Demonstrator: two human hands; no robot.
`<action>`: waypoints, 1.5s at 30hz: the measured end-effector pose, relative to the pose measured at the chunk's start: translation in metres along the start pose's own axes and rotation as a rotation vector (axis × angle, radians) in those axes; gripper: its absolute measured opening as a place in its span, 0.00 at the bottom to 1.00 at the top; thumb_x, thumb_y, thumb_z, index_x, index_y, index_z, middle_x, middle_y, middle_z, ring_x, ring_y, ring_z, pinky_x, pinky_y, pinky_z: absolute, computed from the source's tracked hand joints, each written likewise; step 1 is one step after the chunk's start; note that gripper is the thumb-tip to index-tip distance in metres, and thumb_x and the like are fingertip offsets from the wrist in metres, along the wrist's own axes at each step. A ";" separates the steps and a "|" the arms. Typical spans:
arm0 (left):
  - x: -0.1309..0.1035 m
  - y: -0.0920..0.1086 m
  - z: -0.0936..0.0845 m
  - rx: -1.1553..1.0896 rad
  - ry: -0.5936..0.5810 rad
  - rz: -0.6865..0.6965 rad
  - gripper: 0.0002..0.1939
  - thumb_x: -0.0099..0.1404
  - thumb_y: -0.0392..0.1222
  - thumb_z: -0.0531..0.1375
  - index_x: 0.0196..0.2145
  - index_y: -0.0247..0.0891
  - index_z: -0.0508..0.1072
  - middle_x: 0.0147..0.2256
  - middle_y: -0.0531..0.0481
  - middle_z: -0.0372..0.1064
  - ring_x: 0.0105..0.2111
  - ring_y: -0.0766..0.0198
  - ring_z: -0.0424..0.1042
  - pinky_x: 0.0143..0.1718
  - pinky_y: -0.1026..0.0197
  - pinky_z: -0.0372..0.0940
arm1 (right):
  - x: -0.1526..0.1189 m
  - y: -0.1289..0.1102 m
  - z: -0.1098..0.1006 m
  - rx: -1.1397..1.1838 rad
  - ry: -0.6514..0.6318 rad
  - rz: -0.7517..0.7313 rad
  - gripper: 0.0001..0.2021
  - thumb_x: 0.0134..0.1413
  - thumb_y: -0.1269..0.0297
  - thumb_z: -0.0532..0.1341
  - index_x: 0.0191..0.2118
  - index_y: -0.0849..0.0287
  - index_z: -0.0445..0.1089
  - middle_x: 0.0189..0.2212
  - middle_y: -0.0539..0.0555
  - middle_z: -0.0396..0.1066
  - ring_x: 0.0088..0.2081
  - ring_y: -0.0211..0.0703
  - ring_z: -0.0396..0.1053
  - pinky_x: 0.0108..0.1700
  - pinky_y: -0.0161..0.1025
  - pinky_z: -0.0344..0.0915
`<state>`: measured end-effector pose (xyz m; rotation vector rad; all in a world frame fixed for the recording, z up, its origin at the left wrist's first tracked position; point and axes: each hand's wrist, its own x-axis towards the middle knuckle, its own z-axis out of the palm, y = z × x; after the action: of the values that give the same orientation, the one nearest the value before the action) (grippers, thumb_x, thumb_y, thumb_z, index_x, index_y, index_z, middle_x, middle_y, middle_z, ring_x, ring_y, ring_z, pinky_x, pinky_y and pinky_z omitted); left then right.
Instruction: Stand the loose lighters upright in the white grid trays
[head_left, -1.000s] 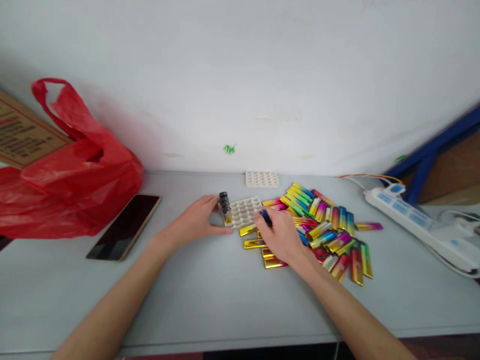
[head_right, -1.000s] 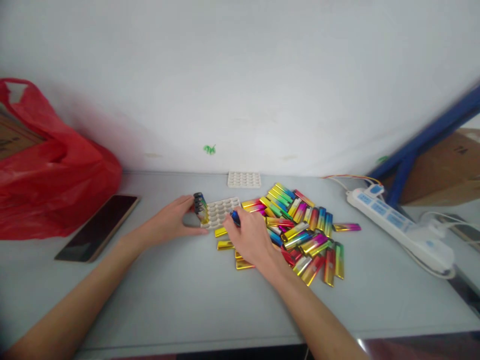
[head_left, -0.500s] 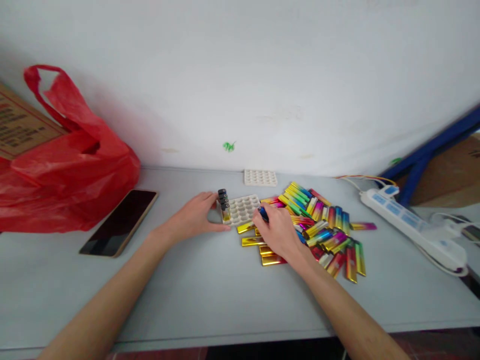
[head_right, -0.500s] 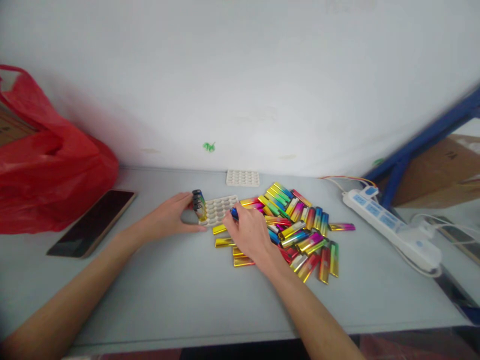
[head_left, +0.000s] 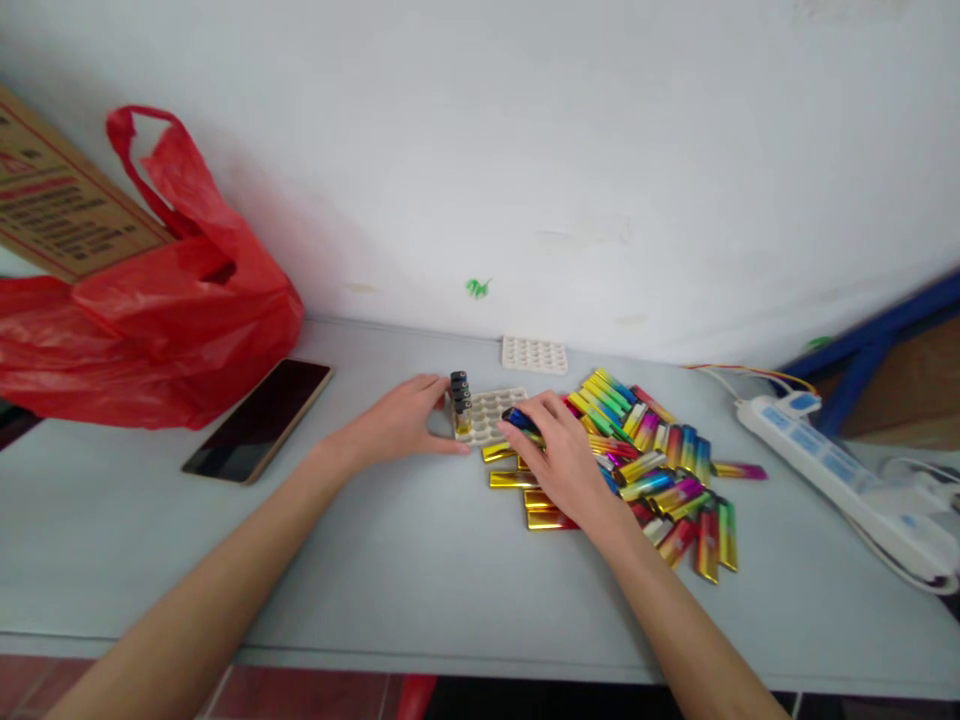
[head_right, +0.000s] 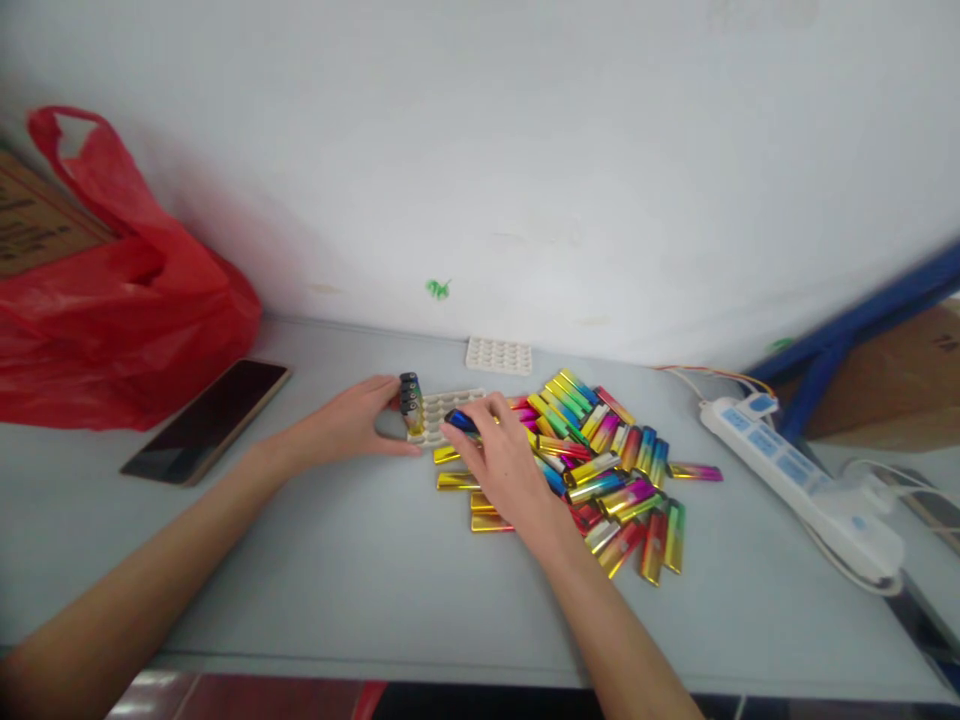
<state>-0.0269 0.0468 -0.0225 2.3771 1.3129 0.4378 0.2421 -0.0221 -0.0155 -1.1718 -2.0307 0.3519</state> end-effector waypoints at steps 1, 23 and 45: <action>0.000 0.000 0.000 -0.003 0.001 0.000 0.35 0.52 0.73 0.75 0.40 0.43 0.71 0.44 0.43 0.77 0.46 0.42 0.78 0.51 0.48 0.72 | 0.000 -0.002 0.000 0.006 0.009 -0.021 0.11 0.80 0.55 0.61 0.47 0.55 0.76 0.45 0.58 0.75 0.46 0.51 0.75 0.54 0.45 0.72; -0.001 0.003 -0.002 -0.029 -0.006 0.036 0.32 0.57 0.70 0.73 0.41 0.42 0.70 0.44 0.43 0.77 0.46 0.43 0.77 0.50 0.48 0.70 | 0.014 -0.029 0.025 -0.065 -0.140 0.145 0.13 0.76 0.55 0.67 0.38 0.57 0.77 0.36 0.56 0.85 0.39 0.49 0.81 0.45 0.40 0.70; -0.001 0.003 -0.005 -0.056 -0.016 0.017 0.33 0.55 0.72 0.73 0.41 0.42 0.71 0.43 0.43 0.78 0.44 0.43 0.78 0.49 0.47 0.72 | -0.003 -0.004 -0.048 -0.185 -0.515 0.021 0.09 0.68 0.60 0.75 0.47 0.56 0.80 0.47 0.56 0.80 0.50 0.52 0.78 0.55 0.45 0.71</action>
<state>-0.0271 0.0452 -0.0169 2.3425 1.2585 0.4539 0.2755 -0.0326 0.0182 -1.3134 -2.5393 0.5284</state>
